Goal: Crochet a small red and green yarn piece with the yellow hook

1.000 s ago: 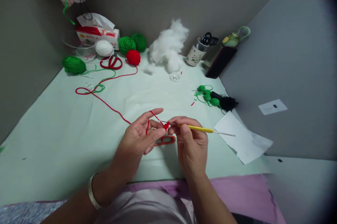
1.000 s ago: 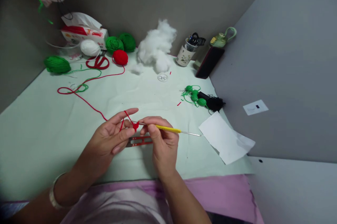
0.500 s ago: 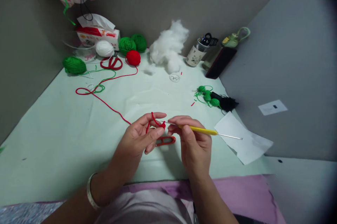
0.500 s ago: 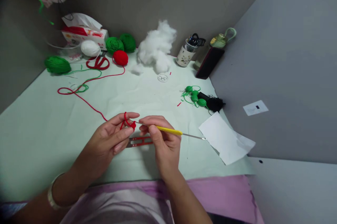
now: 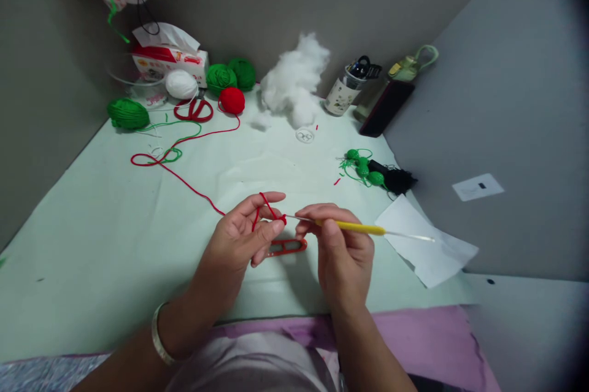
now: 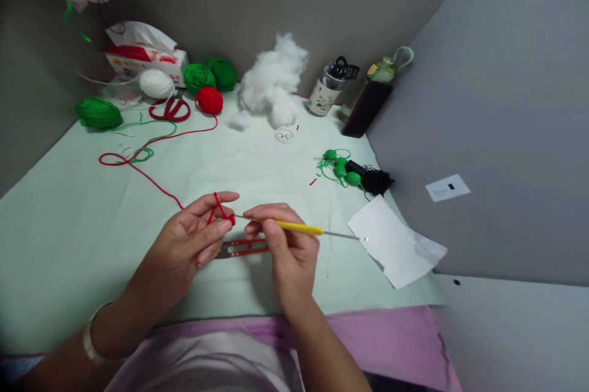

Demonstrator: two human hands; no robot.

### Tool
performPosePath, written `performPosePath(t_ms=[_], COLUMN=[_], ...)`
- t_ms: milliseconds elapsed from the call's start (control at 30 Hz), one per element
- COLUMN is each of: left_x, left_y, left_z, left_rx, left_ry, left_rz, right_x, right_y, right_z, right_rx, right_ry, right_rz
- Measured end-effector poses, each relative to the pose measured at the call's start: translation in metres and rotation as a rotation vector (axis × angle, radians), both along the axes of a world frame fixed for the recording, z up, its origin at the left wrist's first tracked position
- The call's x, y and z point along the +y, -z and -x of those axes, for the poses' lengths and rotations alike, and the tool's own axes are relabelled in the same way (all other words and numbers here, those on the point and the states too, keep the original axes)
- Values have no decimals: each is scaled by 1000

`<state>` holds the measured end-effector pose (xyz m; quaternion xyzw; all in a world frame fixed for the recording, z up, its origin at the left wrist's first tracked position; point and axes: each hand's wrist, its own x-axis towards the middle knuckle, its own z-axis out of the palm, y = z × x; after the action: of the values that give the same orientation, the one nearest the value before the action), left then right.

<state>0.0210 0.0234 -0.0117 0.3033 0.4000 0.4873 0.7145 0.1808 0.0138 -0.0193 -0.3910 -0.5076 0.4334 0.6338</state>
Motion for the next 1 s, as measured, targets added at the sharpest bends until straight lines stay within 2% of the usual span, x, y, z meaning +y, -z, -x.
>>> performPosePath(t_ms=[133, 400, 767, 1000], left_x=[0, 3, 0, 0], left_y=[-1, -5, -4, -5], left_z=[3, 1, 2, 6], left_rx=[-12, -10, 62, 111], left_ry=[17, 43, 26, 26], left_rz=[0, 17, -9, -34], right_x=[1, -3, -2, -2], right_y=[0, -4, -2, -10], right_z=[-3, -2, -5, -10], right_rx=[72, 4, -30, -183], right_ry=[96, -6, -39, -45], right_rz=[15, -18, -42, -120])
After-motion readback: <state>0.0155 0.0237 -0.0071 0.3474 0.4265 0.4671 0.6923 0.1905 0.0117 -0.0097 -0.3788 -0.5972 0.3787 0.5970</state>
